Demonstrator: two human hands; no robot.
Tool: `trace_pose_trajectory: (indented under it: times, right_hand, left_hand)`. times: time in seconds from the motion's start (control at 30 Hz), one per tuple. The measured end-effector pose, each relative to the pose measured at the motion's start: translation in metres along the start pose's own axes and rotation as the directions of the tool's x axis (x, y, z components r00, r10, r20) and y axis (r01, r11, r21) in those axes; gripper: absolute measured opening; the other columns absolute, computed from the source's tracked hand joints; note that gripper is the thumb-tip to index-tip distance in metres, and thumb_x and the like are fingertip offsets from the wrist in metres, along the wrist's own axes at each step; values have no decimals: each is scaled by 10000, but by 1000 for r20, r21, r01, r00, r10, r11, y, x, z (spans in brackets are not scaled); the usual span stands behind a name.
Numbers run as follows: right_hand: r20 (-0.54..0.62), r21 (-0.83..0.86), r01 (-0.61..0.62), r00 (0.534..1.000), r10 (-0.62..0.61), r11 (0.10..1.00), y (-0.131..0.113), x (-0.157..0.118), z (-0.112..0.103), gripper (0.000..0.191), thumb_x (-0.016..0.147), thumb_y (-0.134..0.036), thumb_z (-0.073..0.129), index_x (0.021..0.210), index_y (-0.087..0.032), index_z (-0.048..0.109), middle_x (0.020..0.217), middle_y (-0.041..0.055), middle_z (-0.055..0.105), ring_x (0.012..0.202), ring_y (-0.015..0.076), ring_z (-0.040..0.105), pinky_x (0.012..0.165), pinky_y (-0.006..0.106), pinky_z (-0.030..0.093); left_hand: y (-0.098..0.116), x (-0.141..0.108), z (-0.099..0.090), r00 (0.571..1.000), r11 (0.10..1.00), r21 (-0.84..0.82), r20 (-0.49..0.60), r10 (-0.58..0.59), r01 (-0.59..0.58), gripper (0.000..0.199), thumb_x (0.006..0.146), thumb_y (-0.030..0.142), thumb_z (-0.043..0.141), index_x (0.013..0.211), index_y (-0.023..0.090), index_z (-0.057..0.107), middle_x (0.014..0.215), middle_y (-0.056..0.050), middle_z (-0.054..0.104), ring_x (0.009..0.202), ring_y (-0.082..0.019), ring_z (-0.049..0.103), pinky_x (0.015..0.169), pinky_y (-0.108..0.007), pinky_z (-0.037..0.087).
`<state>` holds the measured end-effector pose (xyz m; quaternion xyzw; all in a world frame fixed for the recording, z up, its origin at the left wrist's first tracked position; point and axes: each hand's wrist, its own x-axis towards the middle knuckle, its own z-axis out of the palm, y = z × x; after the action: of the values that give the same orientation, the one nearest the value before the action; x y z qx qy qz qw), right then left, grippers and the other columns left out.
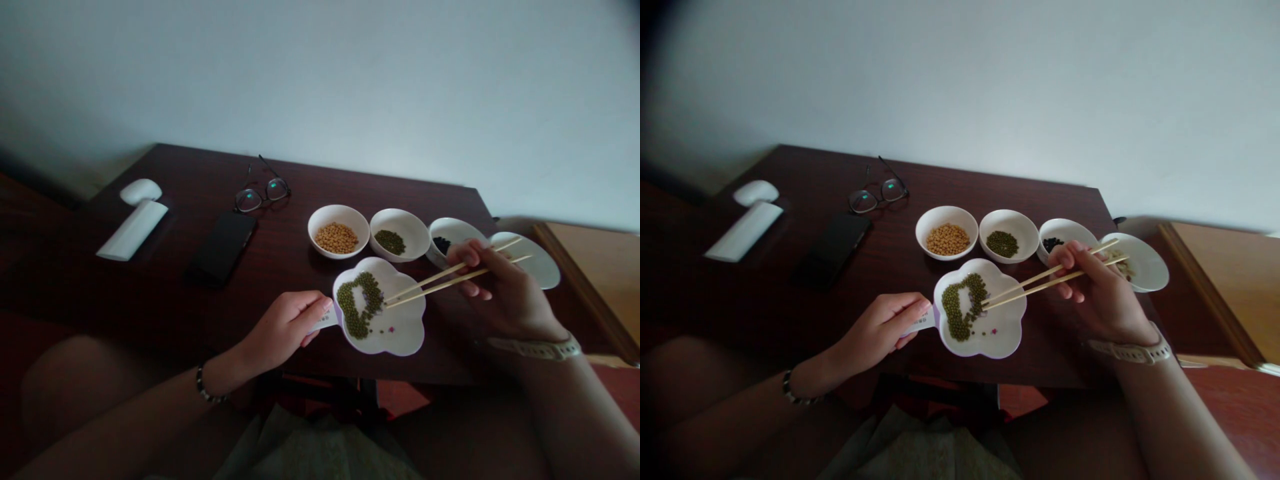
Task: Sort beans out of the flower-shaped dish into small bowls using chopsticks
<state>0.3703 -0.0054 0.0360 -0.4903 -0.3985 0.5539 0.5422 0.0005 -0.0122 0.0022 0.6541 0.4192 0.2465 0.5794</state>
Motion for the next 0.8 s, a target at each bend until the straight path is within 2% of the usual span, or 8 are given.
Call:
trace_pose_trajectory:
  times: [0.1, 0.2, 0.3, 0.4, 0.53, 0.67, 0.8]
  right_hand:
    - [-85, 52, 99, 992, -95, 994, 0, 6, -10, 375, 1000, -453, 914, 813, -262, 651, 811, 35, 523, 563, 136, 369, 350, 295, 243]
    - [-166, 104, 207, 968, -188, 973, 1, 13, -24, 297, 992, -340, 925, 837, -266, 683, 818, 49, 572, 617, 150, 451, 356, 262, 326]
    - [-275, 185, 248, 942, -193, 951, 5, 18, -33, 246, 954, -263, 954, 851, -247, 731, 864, 50, 621, 683, 134, 548, 400, 196, 424]
    - [-346, 219, 258, 922, -173, 941, 9, 20, -31, 244, 963, -295, 945, 848, -250, 735, 866, 43, 652, 681, 132, 580, 408, 182, 453]
    - [-359, 202, 278, 913, -193, 939, 8, 15, -17, 250, 987, -341, 906, 844, -246, 724, 827, 18, 656, 631, 110, 576, 401, 161, 439]
    - [-344, 183, 260, 920, -186, 948, -12, -8, -8, 277, 964, -372, 919, 844, -225, 718, 830, 10, 676, 605, 94, 598, 407, 163, 435]
    - [-305, 139, 266, 928, -215, 954, -48, -49, 1, 387, 911, -495, 984, 836, -236, 707, 846, 2, 678, 592, 99, 586, 394, 188, 413]
  left_hand:
    - [-3, -3, -2, 1000, 1000, -2, 3, 2, -2, 509, 1212, 431, 505, 741, 237, 525, 587, 56, 521, 557, -130, 473, 590, -283, 368]
    - [-3, -5, -2, 1000, 1000, -8, 3, 5, -5, 506, 1213, 425, 511, 743, 236, 520, 590, 60, 521, 560, -127, 474, 596, -280, 370]
    - [-3, -5, -1, 1000, 1000, -14, 2, 12, -12, 513, 1212, 428, 514, 737, 236, 514, 595, 60, 524, 567, -124, 481, 599, -278, 370]
    - [-5, -3, -1, 1000, 1000, -10, -2, 17, -17, 507, 1209, 421, 513, 737, 236, 515, 590, 62, 521, 564, -124, 481, 599, -279, 369]
    - [-5, -9, -6, 1000, 1000, -3, 0, 19, -19, 502, 1207, 413, 507, 738, 234, 527, 588, 63, 522, 560, -124, 480, 601, -281, 368]
    - [17, -27, -2, 1000, 1000, 3, -9, 19, -19, 507, 1204, 422, 504, 733, 234, 523, 582, 62, 518, 560, -125, 482, 608, -283, 372]
    - [60, -62, 11, 1000, 1000, -2, -3, 20, -20, 506, 1197, 444, 514, 737, 234, 529, 577, 59, 524, 544, -123, 475, 595, -280, 367]
